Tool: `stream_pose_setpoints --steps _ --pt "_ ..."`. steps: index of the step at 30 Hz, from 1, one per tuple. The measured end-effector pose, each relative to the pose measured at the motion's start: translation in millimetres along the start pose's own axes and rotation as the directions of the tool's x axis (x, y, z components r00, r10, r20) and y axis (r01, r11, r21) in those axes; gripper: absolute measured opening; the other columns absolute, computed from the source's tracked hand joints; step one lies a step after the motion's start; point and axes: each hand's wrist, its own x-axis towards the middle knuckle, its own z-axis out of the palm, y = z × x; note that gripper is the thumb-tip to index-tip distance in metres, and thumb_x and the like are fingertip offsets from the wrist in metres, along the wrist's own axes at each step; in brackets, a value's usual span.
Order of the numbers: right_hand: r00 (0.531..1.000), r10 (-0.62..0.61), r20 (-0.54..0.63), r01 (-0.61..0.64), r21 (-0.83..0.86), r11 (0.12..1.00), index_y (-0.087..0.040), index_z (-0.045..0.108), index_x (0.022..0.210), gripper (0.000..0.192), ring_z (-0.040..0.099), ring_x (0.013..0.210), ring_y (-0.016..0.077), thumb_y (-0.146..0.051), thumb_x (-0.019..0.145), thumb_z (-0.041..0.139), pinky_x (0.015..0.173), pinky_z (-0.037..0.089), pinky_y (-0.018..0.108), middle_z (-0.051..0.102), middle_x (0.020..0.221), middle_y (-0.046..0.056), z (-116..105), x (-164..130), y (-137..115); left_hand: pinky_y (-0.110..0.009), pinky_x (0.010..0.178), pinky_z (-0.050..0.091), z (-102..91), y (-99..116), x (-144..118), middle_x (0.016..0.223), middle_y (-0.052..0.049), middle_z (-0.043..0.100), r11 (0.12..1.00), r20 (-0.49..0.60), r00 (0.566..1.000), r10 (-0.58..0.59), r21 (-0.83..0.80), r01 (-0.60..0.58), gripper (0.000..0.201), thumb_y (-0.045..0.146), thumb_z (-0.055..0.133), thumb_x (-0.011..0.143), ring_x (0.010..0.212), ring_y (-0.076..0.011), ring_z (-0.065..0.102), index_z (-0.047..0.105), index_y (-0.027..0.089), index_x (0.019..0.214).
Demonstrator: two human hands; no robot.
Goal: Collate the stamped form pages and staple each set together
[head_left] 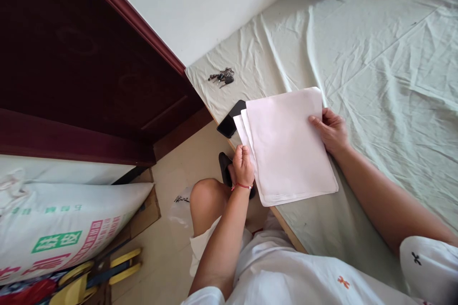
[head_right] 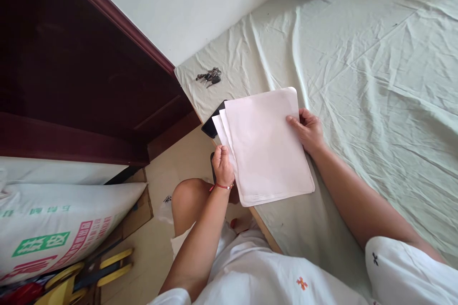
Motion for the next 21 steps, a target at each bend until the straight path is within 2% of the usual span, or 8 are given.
stream_pose_setpoints --steps 3,9,16,21 --pt "1.000 -0.007 -0.014 0.007 0.015 1.000 -0.024 0.067 0.083 0.029 0.059 0.056 0.0114 -0.046 0.075 0.085 0.051 0.051 0.024 0.067 0.073 -0.003 -0.5 -0.1 -0.7 -0.027 0.067 0.035 0.5 -0.8 0.2 0.070 0.003 0.041 0.999 -0.006 1.000 -0.021 -0.043 0.020 0.047 0.063 0.049 0.097 0.068 -0.0136 0.039 0.050 0.021 0.077" --pt "1.000 0.010 0.028 -0.008 -0.064 0.998 -0.024 0.068 0.081 0.031 0.060 0.056 0.0136 -0.051 0.075 0.083 0.049 0.051 0.026 0.068 0.071 -0.002 0.7 -3.6 -2.8 -0.027 0.066 0.036 1.7 -4.0 -0.1 0.069 0.003 0.040 0.990 -0.001 0.998 -0.061 -0.130 0.060 0.046 0.062 0.053 0.096 0.066 -0.0137 0.037 0.050 0.021 0.074" --pt "1.000 -0.004 0.000 0.004 -0.100 0.995 -0.025 0.069 0.080 0.030 0.059 0.055 0.0149 -0.052 0.077 0.081 0.047 0.051 0.028 0.068 0.069 -0.002 3.2 -4.6 -2.8 -0.028 0.064 0.037 1.6 -2.6 -2.1 0.070 0.003 0.038 0.991 -0.004 0.998 -0.058 -0.120 0.057 0.047 0.064 0.050 0.096 0.066 -0.0142 0.036 0.046 0.022 0.075" --pt "1.000 0.020 0.002 -0.020 -0.082 0.996 -0.024 0.070 0.080 0.030 0.060 0.056 0.0151 -0.052 0.076 0.082 0.047 0.050 0.028 0.069 0.070 -0.001 5.6 -5.9 -2.9 -0.028 0.069 0.040 1.3 -5.1 -2.2 0.074 0.002 0.044 0.988 0.002 0.998 -0.062 -0.141 0.062 0.044 0.062 0.051 0.096 0.070 -0.0144 0.041 0.048 0.022 0.078"
